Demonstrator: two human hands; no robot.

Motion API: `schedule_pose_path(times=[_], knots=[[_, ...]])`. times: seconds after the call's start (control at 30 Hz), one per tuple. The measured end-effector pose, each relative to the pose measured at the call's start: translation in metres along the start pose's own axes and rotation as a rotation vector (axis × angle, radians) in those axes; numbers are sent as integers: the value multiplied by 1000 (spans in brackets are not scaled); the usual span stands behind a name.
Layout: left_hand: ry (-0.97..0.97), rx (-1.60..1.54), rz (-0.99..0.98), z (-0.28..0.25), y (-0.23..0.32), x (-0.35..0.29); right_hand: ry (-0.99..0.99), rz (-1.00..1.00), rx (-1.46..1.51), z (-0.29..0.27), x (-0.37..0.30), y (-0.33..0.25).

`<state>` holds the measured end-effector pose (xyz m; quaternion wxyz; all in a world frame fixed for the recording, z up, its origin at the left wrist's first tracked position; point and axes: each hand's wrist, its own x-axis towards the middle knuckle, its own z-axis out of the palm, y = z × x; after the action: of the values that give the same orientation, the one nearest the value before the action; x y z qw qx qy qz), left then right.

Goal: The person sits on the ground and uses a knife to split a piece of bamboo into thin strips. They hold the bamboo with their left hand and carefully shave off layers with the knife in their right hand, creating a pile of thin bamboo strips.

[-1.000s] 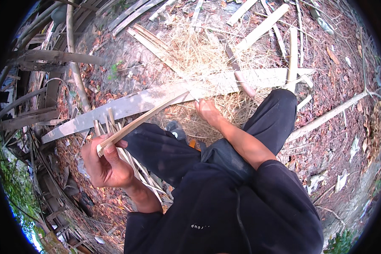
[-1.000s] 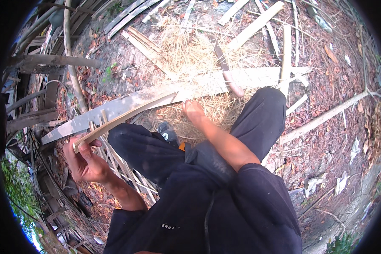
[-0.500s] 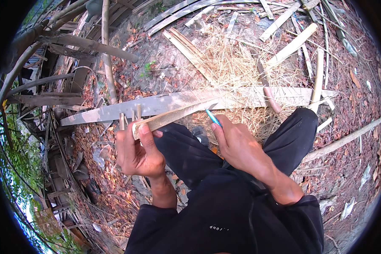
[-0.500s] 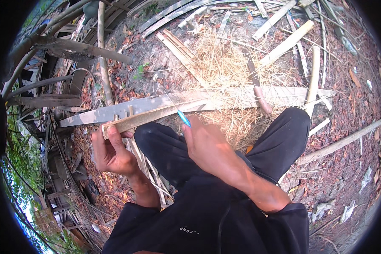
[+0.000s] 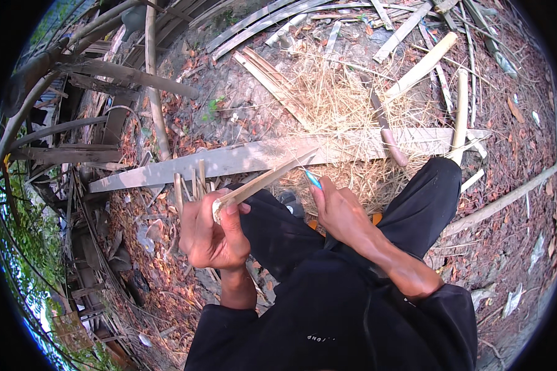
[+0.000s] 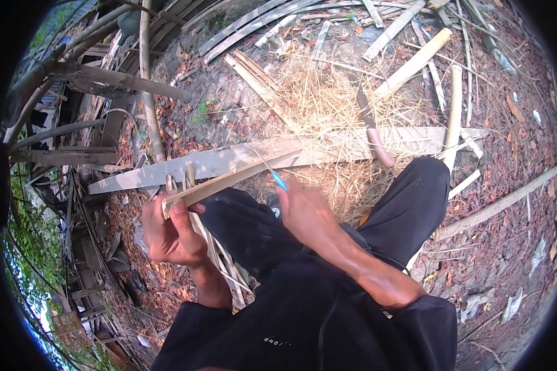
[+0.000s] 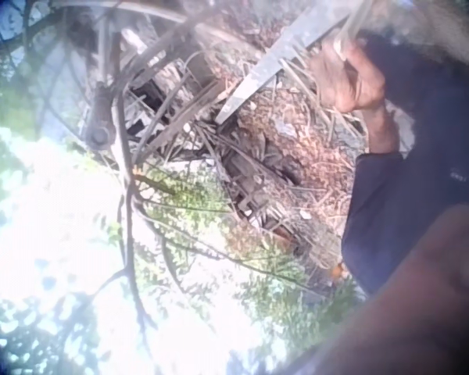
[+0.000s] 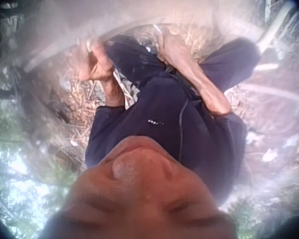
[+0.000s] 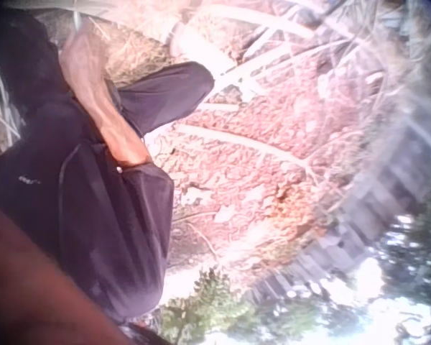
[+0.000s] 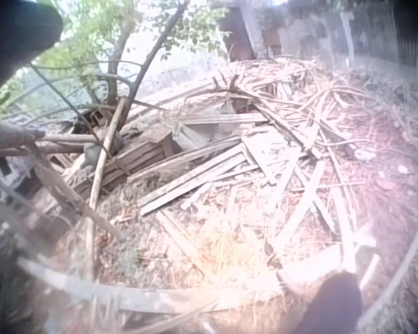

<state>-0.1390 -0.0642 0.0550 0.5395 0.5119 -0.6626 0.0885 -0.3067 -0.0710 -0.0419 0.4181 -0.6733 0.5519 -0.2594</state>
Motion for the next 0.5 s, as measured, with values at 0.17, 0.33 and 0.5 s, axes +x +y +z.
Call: schedule_pose_path(times=[0.17, 0.33, 0.5], knots=[[-61, 10, -4, 2, 1, 6, -5, -255, 244, -36, -10, -70], [-72, -23, -33, 2, 3, 9, 36, -51, -81, 15, 3, 37], [-21, 21, -72, 5, -1, 7, -46, 55, 41, -2, -15, 3]])
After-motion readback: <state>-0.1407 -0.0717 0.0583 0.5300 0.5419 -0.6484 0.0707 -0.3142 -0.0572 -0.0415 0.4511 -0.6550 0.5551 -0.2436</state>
